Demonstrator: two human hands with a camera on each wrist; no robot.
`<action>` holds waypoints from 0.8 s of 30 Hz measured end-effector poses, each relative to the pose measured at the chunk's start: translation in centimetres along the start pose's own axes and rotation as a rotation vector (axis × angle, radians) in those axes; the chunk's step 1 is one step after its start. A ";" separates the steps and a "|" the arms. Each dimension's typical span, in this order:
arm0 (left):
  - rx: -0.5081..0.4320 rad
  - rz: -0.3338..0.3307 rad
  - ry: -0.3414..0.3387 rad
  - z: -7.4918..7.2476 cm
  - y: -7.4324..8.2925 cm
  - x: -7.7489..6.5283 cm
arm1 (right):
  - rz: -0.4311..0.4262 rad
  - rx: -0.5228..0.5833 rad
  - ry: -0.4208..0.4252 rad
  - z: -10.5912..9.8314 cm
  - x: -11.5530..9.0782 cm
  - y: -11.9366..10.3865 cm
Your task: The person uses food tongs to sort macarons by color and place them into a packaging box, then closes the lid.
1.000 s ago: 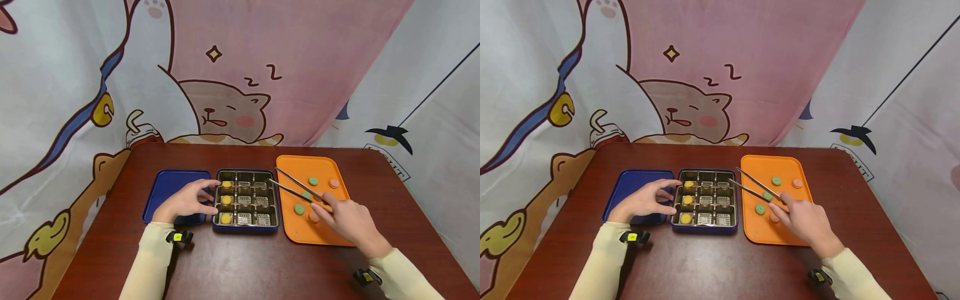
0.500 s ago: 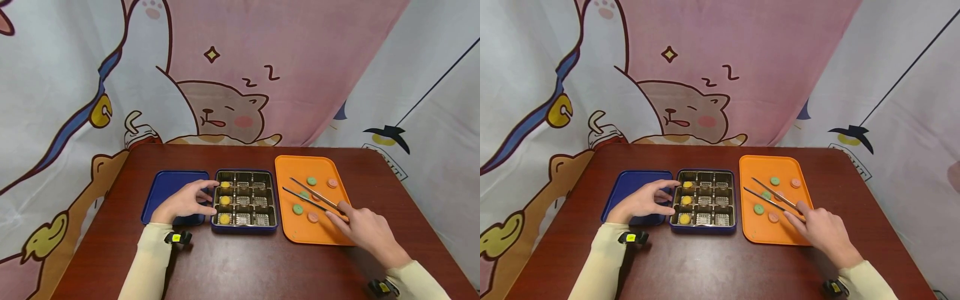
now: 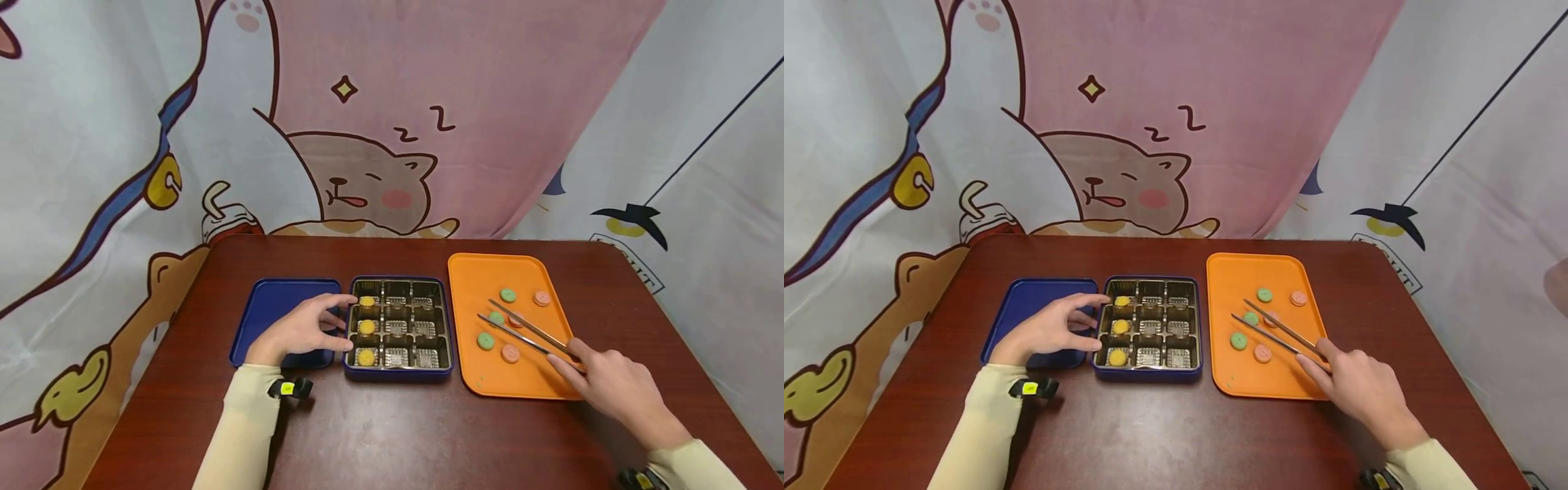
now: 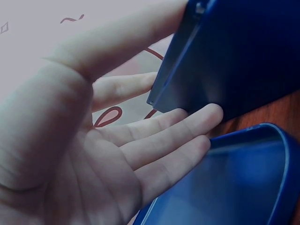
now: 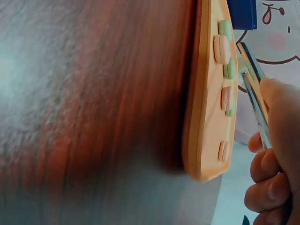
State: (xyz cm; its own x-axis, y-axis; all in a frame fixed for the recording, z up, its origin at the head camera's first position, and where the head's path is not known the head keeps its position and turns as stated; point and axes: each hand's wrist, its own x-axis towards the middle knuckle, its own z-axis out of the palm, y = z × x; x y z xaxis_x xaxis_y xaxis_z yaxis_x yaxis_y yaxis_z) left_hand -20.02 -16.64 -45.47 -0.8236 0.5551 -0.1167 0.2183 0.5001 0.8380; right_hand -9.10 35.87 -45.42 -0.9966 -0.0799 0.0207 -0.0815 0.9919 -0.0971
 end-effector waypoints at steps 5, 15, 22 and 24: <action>-0.004 0.003 0.000 0.0 0.0 0.0 | 0.003 0.005 -0.016 -0.1 -0.4 0.5; -0.003 0.008 0.000 0.0 0.0 0.0 | -0.015 -0.004 -0.013 -0.1 -0.7 1.0; -0.004 0.004 0.001 0.0 0.1 0.0 | -0.015 -0.010 -0.024 -0.1 -0.7 1.2; -0.004 0.006 0.002 0.0 0.0 -0.1 | -0.015 -0.009 -0.026 0.0 -0.7 1.2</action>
State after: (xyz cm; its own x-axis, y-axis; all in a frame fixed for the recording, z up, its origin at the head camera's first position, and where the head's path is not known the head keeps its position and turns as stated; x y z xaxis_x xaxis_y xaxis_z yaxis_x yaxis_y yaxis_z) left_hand -19.97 -16.66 -45.42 -0.8233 0.5567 -0.1109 0.2209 0.4942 0.8408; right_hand -8.46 37.12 -45.51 -0.9952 -0.0973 -0.0040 -0.0966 0.9915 -0.0877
